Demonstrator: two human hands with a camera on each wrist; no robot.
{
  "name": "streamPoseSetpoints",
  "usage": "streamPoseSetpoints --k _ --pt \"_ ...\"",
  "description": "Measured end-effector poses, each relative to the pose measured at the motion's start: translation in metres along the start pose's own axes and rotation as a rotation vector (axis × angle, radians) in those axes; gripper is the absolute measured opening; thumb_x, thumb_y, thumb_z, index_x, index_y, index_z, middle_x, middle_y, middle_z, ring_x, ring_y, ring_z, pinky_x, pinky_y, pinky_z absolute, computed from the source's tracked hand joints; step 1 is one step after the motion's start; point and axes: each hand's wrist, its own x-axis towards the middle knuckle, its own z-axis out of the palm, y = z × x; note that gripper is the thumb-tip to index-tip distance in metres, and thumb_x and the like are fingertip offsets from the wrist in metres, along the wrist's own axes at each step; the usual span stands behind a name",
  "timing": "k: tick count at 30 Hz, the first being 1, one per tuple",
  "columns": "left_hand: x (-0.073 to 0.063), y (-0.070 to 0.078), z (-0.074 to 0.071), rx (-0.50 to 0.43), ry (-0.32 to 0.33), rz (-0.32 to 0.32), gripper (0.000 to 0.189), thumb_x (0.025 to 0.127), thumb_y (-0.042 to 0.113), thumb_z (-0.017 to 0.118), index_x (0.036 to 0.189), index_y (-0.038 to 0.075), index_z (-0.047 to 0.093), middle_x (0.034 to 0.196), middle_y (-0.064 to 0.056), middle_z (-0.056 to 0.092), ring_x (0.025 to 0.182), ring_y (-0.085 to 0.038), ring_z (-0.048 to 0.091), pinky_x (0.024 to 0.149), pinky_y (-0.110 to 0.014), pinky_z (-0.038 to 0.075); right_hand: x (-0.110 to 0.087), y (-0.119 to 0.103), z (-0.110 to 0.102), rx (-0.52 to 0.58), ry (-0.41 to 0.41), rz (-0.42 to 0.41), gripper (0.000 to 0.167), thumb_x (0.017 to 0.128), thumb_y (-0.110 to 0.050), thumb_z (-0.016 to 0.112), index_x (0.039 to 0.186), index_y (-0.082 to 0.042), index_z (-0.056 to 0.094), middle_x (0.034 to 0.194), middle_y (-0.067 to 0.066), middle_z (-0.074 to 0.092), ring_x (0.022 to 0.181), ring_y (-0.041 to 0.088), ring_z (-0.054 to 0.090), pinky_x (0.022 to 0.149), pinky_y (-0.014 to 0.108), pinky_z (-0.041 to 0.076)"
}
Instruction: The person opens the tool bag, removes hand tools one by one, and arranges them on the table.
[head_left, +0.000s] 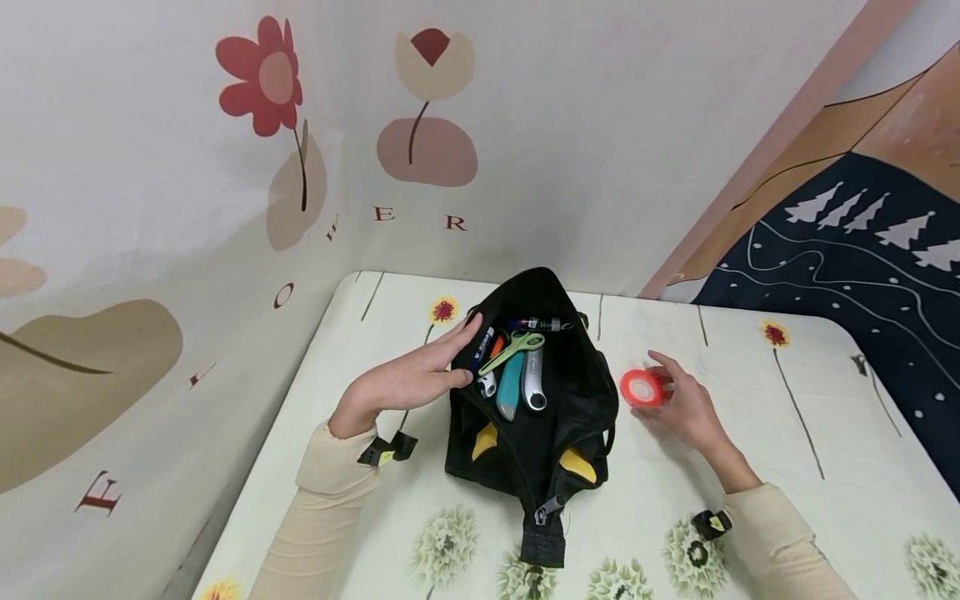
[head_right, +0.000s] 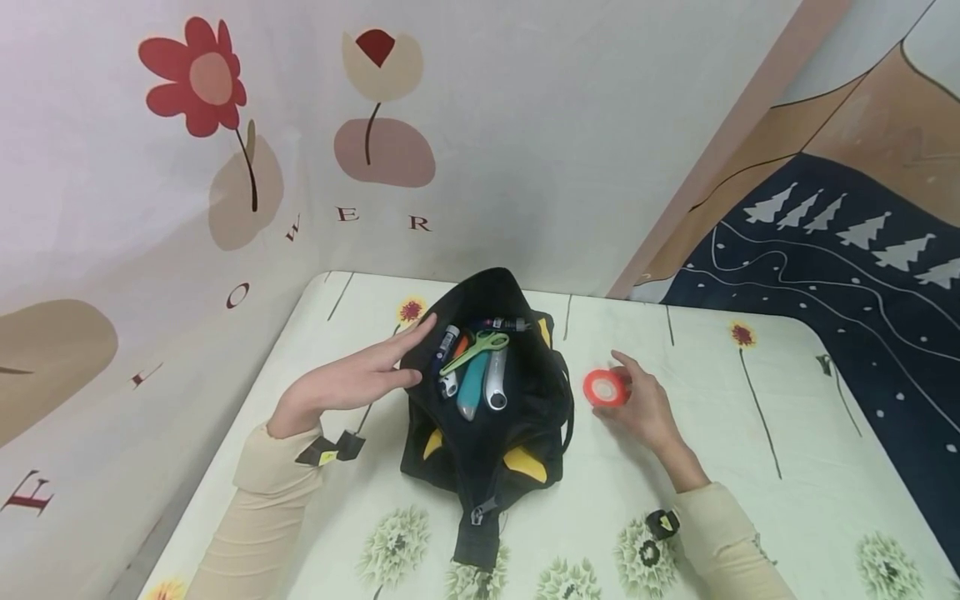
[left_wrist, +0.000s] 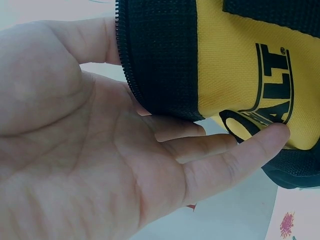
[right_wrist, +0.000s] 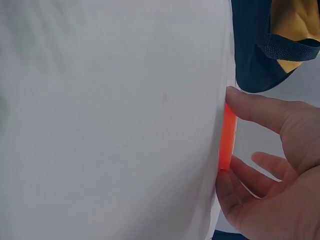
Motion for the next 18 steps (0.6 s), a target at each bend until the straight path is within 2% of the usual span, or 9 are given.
streamPoseSetpoints --k 13,18 --pt "0.0 0.001 -0.001 0.011 -0.001 0.003 0.082 0.114 0.015 0.049 0.177 0.005 -0.001 0.185 -0.014 -0.01 0.171 -0.031 -0.009 0.136 -0.058 0.005 -0.003 0.0 -0.004 0.016 -0.012 0.017 0.091 0.085 0.001 0.094 0.161 0.008 0.045 0.143 0.037 0.062 0.12 0.053 0.066 0.102 0.066 0.058" --pt "-0.001 0.0 -0.001 0.005 0.001 0.004 0.082 0.114 0.015 0.049 0.178 0.006 -0.002 0.185 -0.013 -0.011 0.171 -0.03 -0.009 0.136 -0.058 0.005 -0.003 -0.003 -0.012 0.015 0.036 -0.028 0.085 0.088 -0.001 0.093 0.161 0.006 0.048 0.145 0.037 0.061 0.122 0.052 0.065 0.101 0.066 0.058"
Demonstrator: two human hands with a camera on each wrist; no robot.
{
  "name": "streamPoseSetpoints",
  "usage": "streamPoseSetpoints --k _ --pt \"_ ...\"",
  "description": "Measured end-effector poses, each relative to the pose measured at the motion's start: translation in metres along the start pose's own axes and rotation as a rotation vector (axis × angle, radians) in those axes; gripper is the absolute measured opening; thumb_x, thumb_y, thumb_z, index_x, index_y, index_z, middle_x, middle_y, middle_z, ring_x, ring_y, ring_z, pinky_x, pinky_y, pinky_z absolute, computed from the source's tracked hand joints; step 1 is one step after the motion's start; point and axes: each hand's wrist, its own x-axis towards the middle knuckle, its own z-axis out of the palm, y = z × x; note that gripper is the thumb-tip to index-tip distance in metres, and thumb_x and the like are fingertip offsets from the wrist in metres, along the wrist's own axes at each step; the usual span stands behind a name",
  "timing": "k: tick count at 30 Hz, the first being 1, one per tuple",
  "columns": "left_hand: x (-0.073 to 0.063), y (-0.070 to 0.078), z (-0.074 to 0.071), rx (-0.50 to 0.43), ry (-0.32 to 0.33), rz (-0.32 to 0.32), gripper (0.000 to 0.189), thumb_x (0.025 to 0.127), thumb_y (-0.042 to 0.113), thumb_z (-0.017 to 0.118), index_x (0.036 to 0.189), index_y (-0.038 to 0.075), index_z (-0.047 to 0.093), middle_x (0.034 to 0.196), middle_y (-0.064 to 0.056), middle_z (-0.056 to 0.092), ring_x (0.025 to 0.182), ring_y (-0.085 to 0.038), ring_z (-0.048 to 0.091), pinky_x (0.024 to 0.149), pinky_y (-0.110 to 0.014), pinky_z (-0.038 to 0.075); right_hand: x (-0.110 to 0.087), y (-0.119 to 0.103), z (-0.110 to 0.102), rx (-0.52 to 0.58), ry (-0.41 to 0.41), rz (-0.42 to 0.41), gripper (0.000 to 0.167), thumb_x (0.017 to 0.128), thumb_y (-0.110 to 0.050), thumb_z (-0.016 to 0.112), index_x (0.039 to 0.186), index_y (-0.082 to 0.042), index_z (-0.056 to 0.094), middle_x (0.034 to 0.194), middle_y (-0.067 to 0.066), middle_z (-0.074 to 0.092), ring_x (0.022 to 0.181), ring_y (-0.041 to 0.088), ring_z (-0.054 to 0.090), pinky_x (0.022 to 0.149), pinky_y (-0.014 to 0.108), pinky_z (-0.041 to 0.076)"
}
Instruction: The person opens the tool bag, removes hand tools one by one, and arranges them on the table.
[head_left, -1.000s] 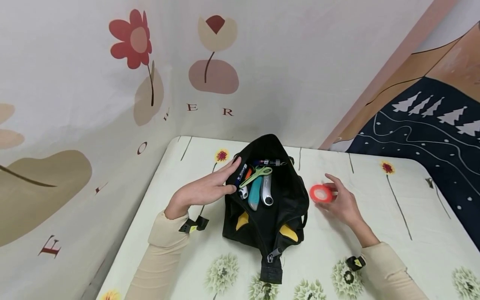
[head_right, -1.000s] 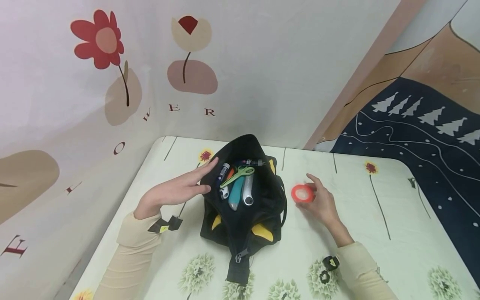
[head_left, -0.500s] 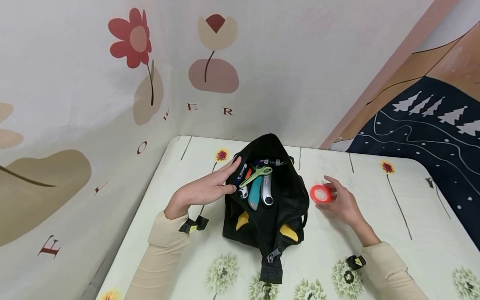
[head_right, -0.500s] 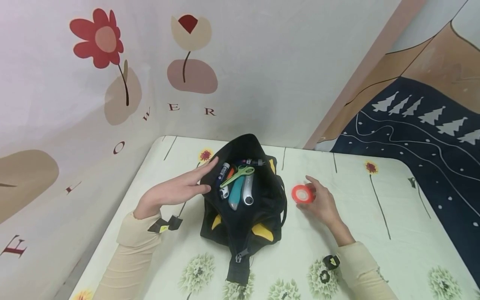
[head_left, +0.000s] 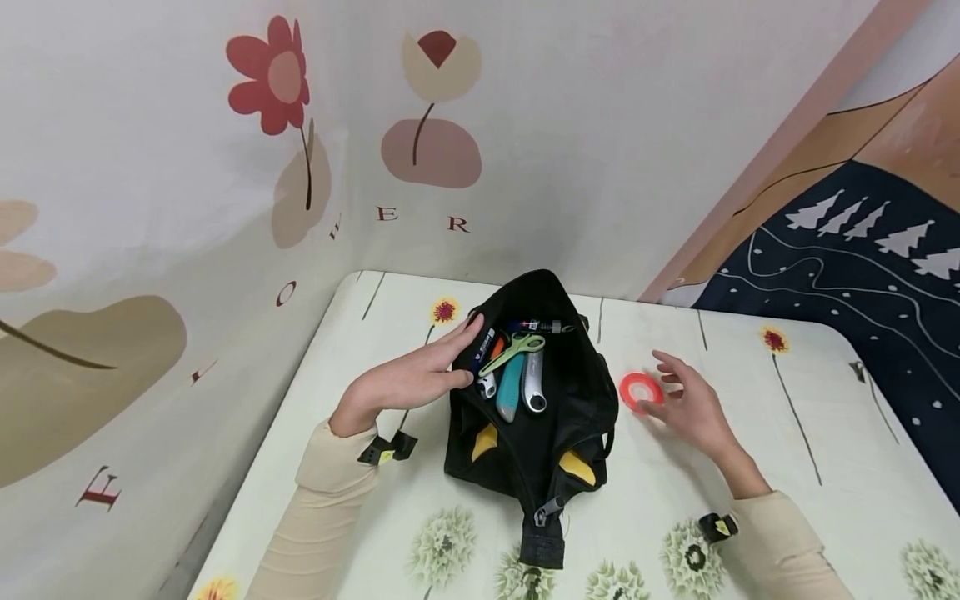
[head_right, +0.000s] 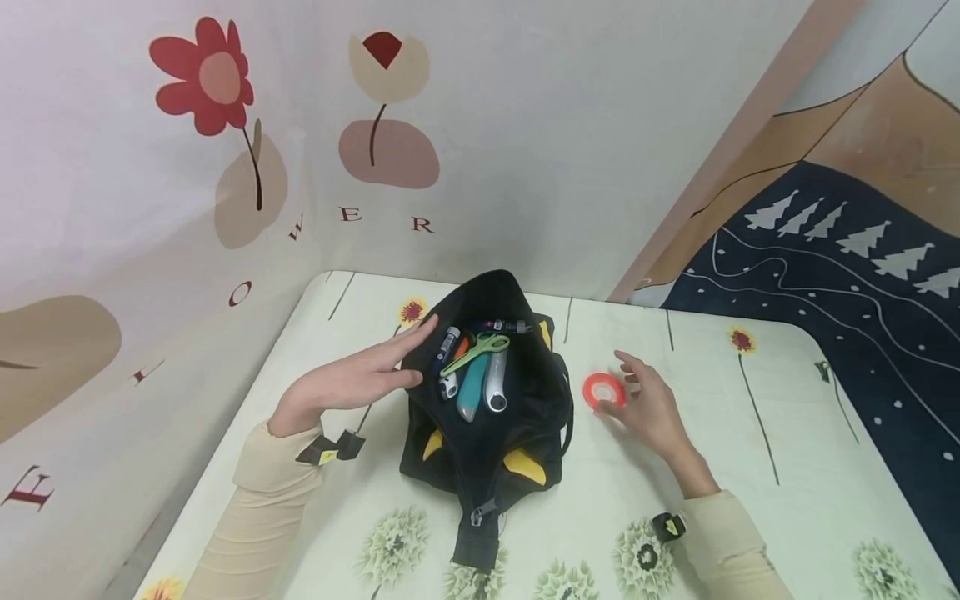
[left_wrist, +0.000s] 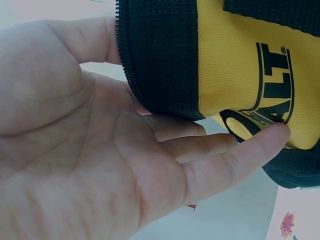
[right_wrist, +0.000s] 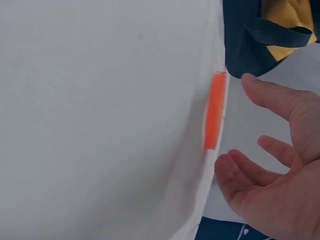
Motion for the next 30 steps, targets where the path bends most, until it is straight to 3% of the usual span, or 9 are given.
streamPoseSetpoints --k 2,4,7,9,22,26,30 --pt "0.0 0.0 0.0 0.002 -0.002 0.001 0.082 0.114 0.015 0.049 0.177 0.006 -0.002 0.185 -0.013 -0.011 0.171 -0.03 -0.009 0.136 -0.058 0.005 0.0 -0.002 -0.003 -0.001 0.042 -0.033 0.082 0.09 -0.003 0.093 0.159 0.007 0.051 0.144 0.035 0.062 0.123 0.051 0.065 0.1 0.058 0.06" --pt "0.001 -0.001 0.0 0.006 -0.003 0.002 0.081 0.114 0.015 0.049 0.177 0.006 -0.002 0.185 -0.013 -0.011 0.171 -0.03 -0.01 0.136 -0.058 0.005 0.0 -0.007 -0.007 -0.001 0.092 -0.062 0.077 0.091 -0.005 0.092 0.158 0.006 0.053 0.143 0.033 0.063 0.124 0.049 0.064 0.099 0.038 0.061" --pt "0.001 -0.001 0.0 0.006 -0.002 0.0 0.082 0.115 0.016 0.049 0.178 0.006 -0.002 0.185 -0.012 -0.011 0.171 -0.03 -0.01 0.136 -0.058 0.005 -0.001 -0.015 -0.01 0.015 0.164 -0.101 0.073 0.093 -0.003 0.09 0.157 0.004 0.056 0.14 0.031 0.065 0.122 0.046 0.065 0.093 0.01 0.049" --pt "0.001 -0.001 0.0 0.003 -0.001 -0.002 0.082 0.115 0.016 0.049 0.178 0.007 -0.002 0.185 -0.012 -0.011 0.171 -0.03 -0.01 0.136 -0.058 0.005 -0.001 -0.021 -0.012 0.029 0.202 -0.121 0.071 0.093 0.001 0.088 0.157 0.002 0.056 0.139 0.03 0.067 0.121 0.045 0.066 0.092 0.001 0.04" --pt "0.001 -0.002 0.001 -0.01 0.002 0.002 0.082 0.114 0.015 0.049 0.178 0.007 -0.002 0.185 -0.012 -0.012 0.171 -0.031 -0.01 0.136 -0.059 0.005 -0.001 -0.065 -0.018 0.079 0.301 -0.173 0.073 0.09 0.009 0.088 0.156 0.0 0.058 0.134 0.026 0.071 0.115 0.039 0.069 0.094 0.0 0.042" --pt "0.001 -0.002 0.001 -0.014 0.002 0.003 0.082 0.114 0.015 0.049 0.178 0.007 -0.001 0.185 -0.012 -0.012 0.171 -0.031 -0.01 0.136 -0.059 0.005 -0.001 -0.081 -0.019 0.108 0.33 -0.194 0.07 0.091 0.009 0.087 0.155 -0.001 0.06 0.133 0.024 0.072 0.112 0.032 0.068 0.094 0.003 0.045" --pt "0.001 -0.001 0.001 -0.017 0.002 0.0 0.082 0.114 0.015 0.049 0.178 0.008 -0.002 0.185 -0.012 -0.012 0.171 -0.031 -0.01 0.136 -0.059 0.005 -0.002 -0.094 -0.018 0.153 0.35 -0.21 0.068 0.092 0.009 0.086 0.154 -0.002 0.061 0.132 0.022 0.073 0.109 0.016 0.068 0.093 0.005 0.048"
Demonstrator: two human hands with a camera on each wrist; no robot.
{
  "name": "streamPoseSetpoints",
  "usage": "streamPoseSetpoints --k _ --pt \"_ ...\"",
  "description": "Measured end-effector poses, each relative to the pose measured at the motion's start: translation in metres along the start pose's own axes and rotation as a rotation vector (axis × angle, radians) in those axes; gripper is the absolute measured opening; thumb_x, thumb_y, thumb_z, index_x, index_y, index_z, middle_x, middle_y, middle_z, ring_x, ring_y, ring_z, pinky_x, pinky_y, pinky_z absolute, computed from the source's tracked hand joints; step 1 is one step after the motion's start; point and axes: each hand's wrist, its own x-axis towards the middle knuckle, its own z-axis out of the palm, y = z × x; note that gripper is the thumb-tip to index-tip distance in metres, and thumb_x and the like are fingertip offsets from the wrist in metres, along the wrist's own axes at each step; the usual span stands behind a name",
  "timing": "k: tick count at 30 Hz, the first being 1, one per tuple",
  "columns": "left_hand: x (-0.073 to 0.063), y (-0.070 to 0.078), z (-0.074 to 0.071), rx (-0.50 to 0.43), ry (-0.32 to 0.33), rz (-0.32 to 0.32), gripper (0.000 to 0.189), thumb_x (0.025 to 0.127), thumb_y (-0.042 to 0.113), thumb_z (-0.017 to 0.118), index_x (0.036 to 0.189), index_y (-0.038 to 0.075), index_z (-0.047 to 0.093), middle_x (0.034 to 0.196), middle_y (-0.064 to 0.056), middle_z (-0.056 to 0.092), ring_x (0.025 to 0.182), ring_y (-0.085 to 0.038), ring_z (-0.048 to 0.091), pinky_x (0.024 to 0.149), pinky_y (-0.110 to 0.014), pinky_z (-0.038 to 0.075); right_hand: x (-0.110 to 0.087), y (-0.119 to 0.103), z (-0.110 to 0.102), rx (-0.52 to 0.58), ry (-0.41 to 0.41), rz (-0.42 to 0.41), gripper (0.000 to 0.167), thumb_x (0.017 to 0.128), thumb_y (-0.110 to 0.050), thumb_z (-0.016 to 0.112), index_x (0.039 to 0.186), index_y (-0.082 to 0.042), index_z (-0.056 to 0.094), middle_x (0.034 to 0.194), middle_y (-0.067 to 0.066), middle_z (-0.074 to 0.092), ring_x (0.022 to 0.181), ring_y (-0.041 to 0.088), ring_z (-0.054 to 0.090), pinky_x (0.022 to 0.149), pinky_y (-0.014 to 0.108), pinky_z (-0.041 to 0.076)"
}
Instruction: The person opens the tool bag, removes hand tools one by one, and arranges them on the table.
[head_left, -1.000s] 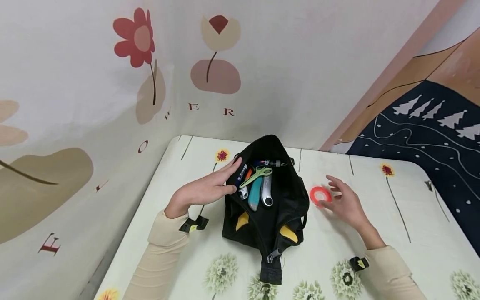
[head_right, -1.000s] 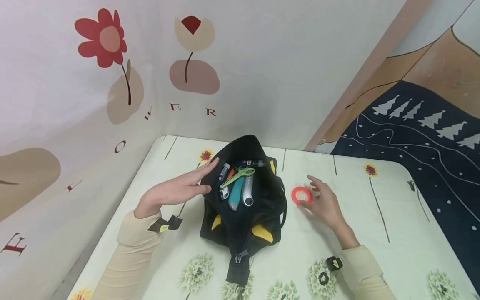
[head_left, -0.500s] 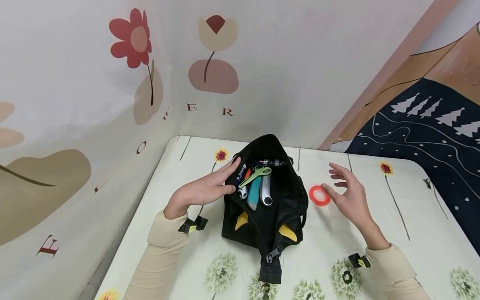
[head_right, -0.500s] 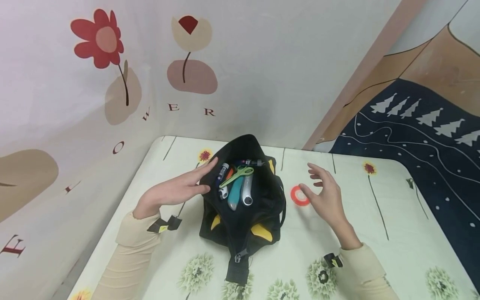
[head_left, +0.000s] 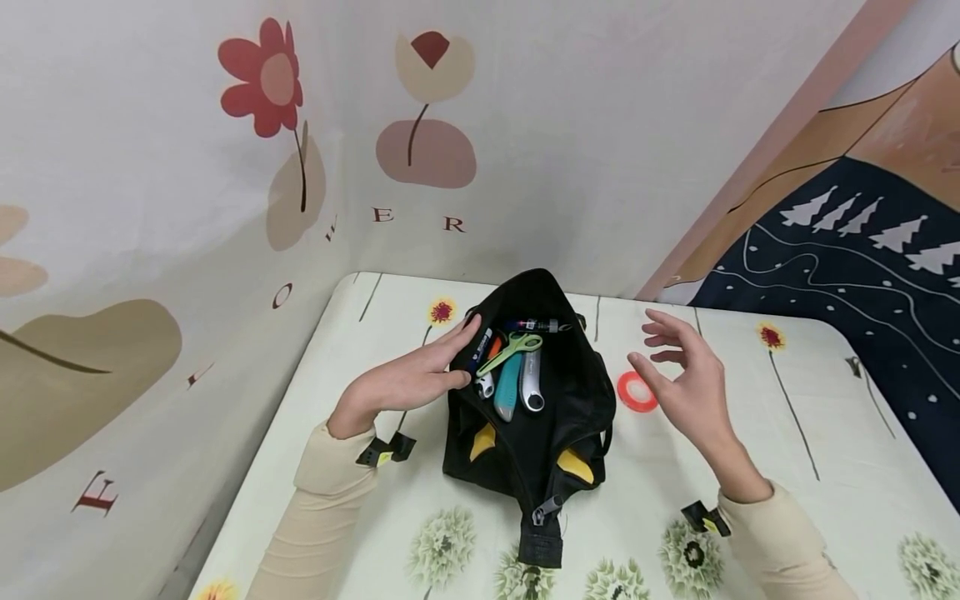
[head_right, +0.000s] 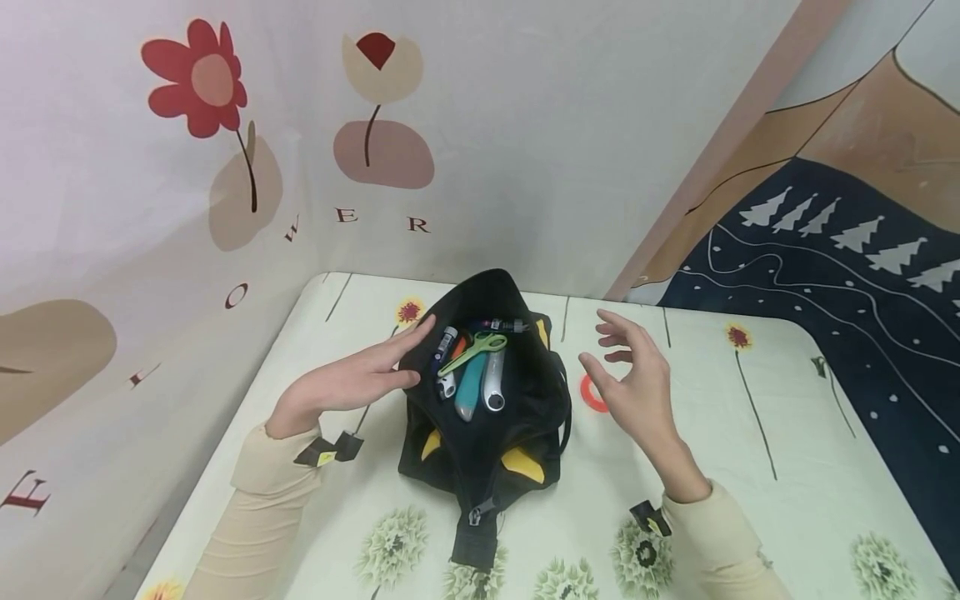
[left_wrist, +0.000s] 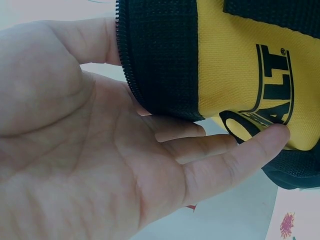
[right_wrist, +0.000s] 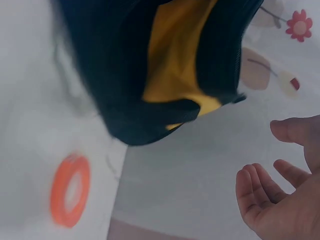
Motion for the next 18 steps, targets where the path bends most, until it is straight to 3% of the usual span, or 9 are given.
streamPoseSetpoints --k 5,18 --pt "-0.001 0.0 0.0 -0.004 0.004 -0.01 0.082 0.115 0.015 0.049 0.178 0.009 -0.002 0.185 -0.012 -0.012 0.171 -0.03 -0.01 0.136 -0.059 0.005 0.003 -0.015 0.006 0.073 0.027 -0.028 0.067 0.09 0.012 0.086 0.152 -0.001 0.063 0.129 0.023 0.074 0.106 -0.002 0.064 0.092 0.006 0.051" --pt "-0.003 0.001 -0.001 0.009 0.004 -0.009 0.081 0.115 0.015 0.049 0.178 0.008 -0.002 0.185 -0.012 -0.012 0.171 -0.03 -0.009 0.136 -0.058 0.006 0.006 -0.05 0.033 0.238 0.003 -0.133 0.071 0.082 0.018 0.088 0.148 0.001 0.065 0.125 0.02 0.075 0.105 0.013 0.069 0.089 0.013 0.055"
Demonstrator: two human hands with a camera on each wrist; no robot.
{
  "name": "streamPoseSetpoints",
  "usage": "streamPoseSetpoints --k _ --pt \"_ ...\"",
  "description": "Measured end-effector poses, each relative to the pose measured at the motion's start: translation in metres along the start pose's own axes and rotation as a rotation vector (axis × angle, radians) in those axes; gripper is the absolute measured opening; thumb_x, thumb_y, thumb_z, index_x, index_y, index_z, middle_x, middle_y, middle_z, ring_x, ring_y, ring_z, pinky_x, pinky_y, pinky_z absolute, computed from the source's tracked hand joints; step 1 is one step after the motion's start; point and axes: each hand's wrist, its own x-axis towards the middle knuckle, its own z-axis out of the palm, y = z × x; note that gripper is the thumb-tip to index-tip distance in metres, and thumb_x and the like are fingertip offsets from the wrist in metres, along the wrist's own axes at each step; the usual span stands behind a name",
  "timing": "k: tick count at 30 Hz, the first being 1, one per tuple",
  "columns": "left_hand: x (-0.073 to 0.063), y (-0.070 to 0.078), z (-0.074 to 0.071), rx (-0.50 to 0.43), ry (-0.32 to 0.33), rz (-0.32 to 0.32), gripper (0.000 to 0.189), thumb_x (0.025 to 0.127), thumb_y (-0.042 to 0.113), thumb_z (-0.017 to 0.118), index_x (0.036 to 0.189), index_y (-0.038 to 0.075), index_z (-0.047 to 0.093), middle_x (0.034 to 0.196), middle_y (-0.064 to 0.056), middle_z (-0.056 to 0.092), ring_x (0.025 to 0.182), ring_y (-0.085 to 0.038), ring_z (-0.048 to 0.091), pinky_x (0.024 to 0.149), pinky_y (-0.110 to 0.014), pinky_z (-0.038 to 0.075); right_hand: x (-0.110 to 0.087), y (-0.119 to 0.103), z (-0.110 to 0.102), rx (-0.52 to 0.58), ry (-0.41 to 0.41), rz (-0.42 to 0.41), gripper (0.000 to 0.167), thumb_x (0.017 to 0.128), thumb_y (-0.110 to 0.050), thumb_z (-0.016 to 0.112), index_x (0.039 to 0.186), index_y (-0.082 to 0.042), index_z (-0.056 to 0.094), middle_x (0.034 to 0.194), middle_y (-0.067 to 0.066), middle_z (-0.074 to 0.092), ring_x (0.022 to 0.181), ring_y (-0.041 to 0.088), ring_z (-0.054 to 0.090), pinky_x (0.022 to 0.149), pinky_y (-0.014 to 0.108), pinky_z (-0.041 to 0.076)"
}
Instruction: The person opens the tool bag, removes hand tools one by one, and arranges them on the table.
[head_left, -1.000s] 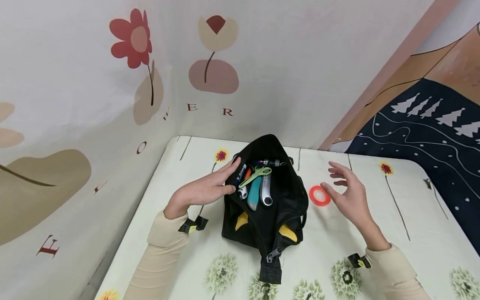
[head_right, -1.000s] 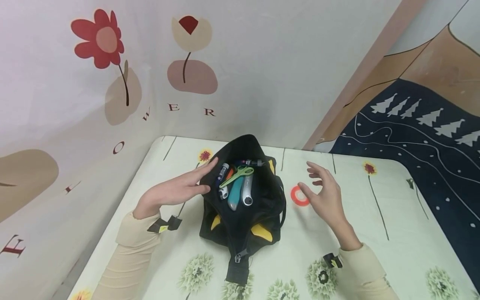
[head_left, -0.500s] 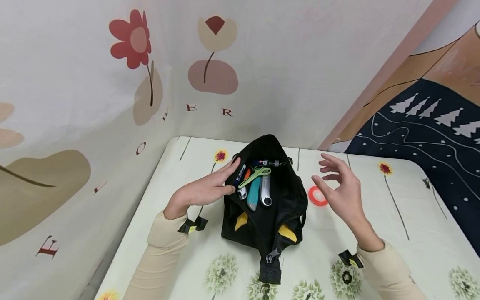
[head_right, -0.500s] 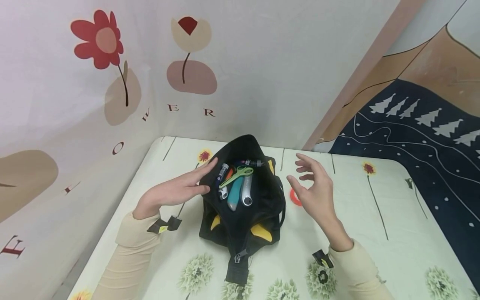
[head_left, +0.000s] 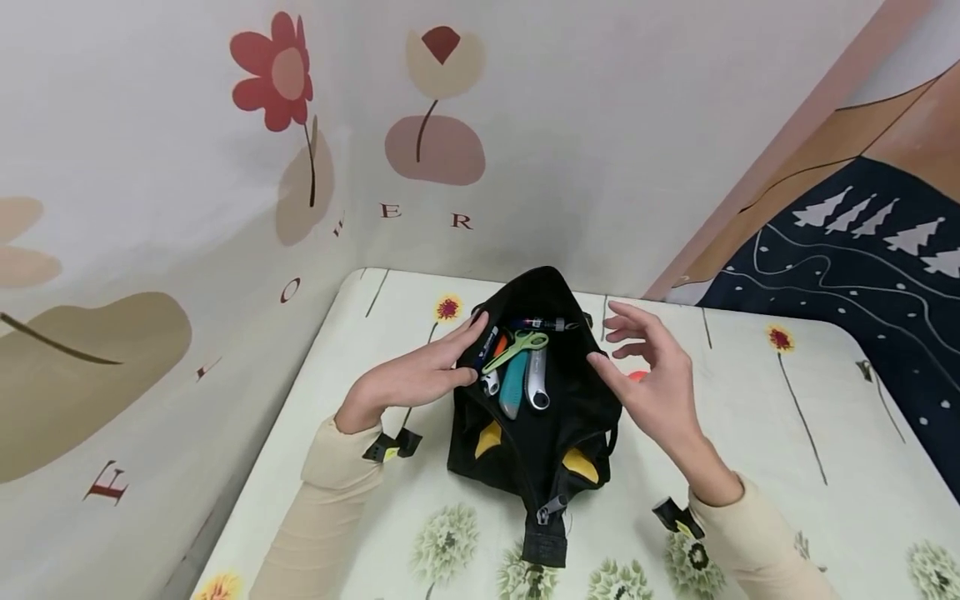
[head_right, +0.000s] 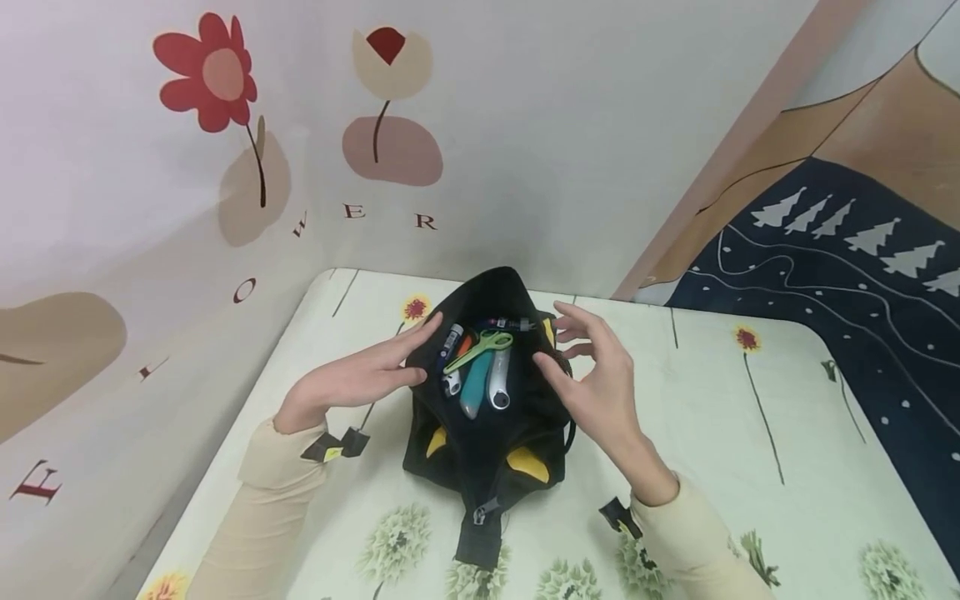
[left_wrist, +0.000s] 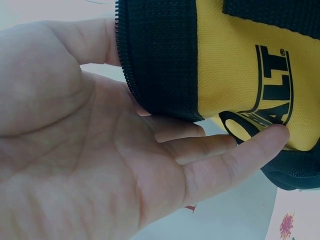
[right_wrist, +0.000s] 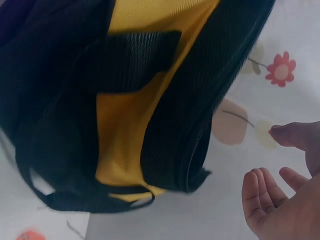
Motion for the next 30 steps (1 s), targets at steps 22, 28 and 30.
streamPoseSetpoints --k 22,28,30 --pt "0.005 0.001 0.0 0.009 -0.007 0.013 0.081 0.115 0.014 0.049 0.178 0.007 -0.001 0.185 -0.014 -0.011 0.171 -0.034 -0.008 0.136 -0.06 0.006 0.006 0.004 0.053 -0.037 -0.236 -0.022 0.07 0.086 0.006 0.093 0.149 -0.004 0.065 0.119 0.011 0.073 0.103 0.029 0.071 0.086 0.037 0.062" --pt "0.005 0.0 0.001 0.011 -0.009 0.017 0.081 0.115 0.014 0.049 0.178 0.006 -0.001 0.185 -0.015 -0.01 0.171 -0.034 -0.008 0.136 -0.061 0.006 0.001 0.011 0.06 -0.045 -0.267 -0.006 0.069 0.086 0.004 0.093 0.149 -0.006 0.066 0.118 0.01 0.073 0.102 0.03 0.072 0.085 0.042 0.064" --pt "0.005 0.0 0.0 0.013 -0.009 0.017 0.081 0.115 0.014 0.049 0.178 0.006 -0.001 0.185 -0.015 -0.01 0.171 -0.034 -0.008 0.136 -0.061 0.007 0.001 0.013 0.062 -0.055 -0.273 -0.003 0.071 0.085 0.004 0.094 0.15 -0.007 0.066 0.119 0.011 0.073 0.102 0.031 0.073 0.085 0.044 0.064"
